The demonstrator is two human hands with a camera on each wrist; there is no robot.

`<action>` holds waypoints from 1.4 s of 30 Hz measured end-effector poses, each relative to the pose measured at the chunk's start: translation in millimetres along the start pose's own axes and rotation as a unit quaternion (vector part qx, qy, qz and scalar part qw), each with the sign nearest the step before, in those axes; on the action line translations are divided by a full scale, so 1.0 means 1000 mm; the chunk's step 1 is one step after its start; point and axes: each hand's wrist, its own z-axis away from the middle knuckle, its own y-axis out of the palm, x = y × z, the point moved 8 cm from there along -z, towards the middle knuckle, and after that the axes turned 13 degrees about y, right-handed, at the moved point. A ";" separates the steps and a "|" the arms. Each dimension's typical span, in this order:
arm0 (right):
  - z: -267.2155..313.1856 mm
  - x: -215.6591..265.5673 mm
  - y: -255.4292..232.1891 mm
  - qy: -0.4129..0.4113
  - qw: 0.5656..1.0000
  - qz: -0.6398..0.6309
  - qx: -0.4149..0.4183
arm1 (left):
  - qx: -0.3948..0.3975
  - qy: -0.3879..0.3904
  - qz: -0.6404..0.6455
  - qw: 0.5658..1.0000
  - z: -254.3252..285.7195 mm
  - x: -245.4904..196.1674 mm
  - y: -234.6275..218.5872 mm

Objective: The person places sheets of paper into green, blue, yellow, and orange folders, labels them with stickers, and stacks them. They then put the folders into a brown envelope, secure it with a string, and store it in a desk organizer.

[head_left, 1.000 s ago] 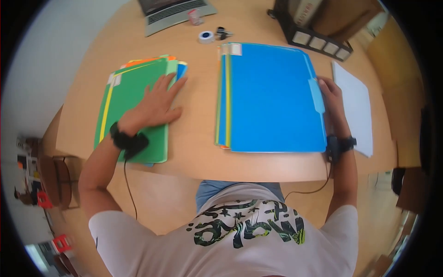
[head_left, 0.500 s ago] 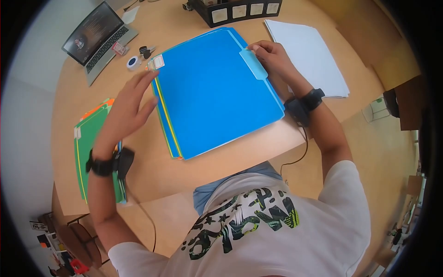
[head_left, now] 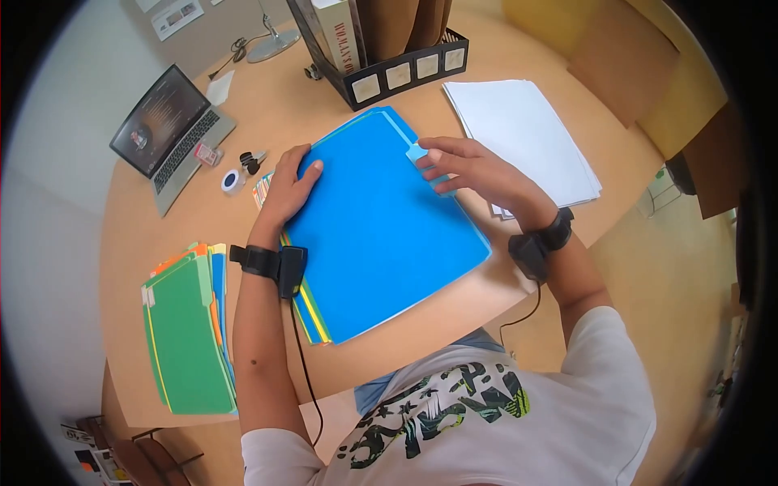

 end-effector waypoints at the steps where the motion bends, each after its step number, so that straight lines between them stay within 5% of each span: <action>1: 0.000 -0.001 0.000 0.002 0.999 -0.031 0.013 | -0.005 0.002 -0.007 1.000 -0.001 0.002 0.001; 8: 0.000 0.014 0.011 -0.060 0.968 -0.218 0.108 | -0.051 0.010 -0.003 0.999 -0.001 0.004 -0.001; 11: 0.021 0.036 0.033 -0.175 0.972 -0.103 0.116 | -0.080 0.006 0.051 0.995 0.000 0.005 -0.003; 14: 0.032 0.042 0.051 -0.187 0.967 -0.066 0.158 | -0.113 0.023 0.063 0.991 0.000 0.005 -0.008; 17: 0.030 0.043 0.048 -0.188 0.976 0.006 0.111 | -0.156 0.044 0.028 0.986 0.000 0.007 -0.019; 19: 0.020 0.036 0.032 -0.173 0.983 0.063 0.001 | -0.191 0.022 0.069 0.979 0.004 0.013 -0.023; 24: 0.004 0.004 -0.004 -0.072 0.993 -0.022 -0.095 | -0.264 -0.109 0.299 0.910 0.019 0.027 -0.029; 27: 0.016 0.001 -0.006 -0.047 0.994 -0.047 -0.085 | -0.339 -0.049 0.411 0.845 0.021 0.042 -0.035; 28: 0.021 0.003 -0.008 -0.062 0.994 -0.035 -0.088 | -0.362 -0.006 0.495 0.790 0.018 0.050 -0.034; 31: 0.032 0.006 -0.007 -0.064 0.995 -0.013 -0.080 | -0.172 0.209 0.695 0.666 0.010 0.085 -0.041; 32: 0.034 0.004 -0.004 -0.039 0.997 -0.017 -0.066 | -0.108 0.255 0.697 0.662 0.008 0.085 -0.043; 36: 0.046 0.001 0.014 0.063 0.994 0.042 -0.079 | -0.119 0.240 0.700 0.662 0.014 0.077 -0.046; 42: 0.024 -0.006 0.023 0.079 0.995 0.040 -0.043 | -0.131 0.241 0.685 0.675 0.013 0.084 -0.043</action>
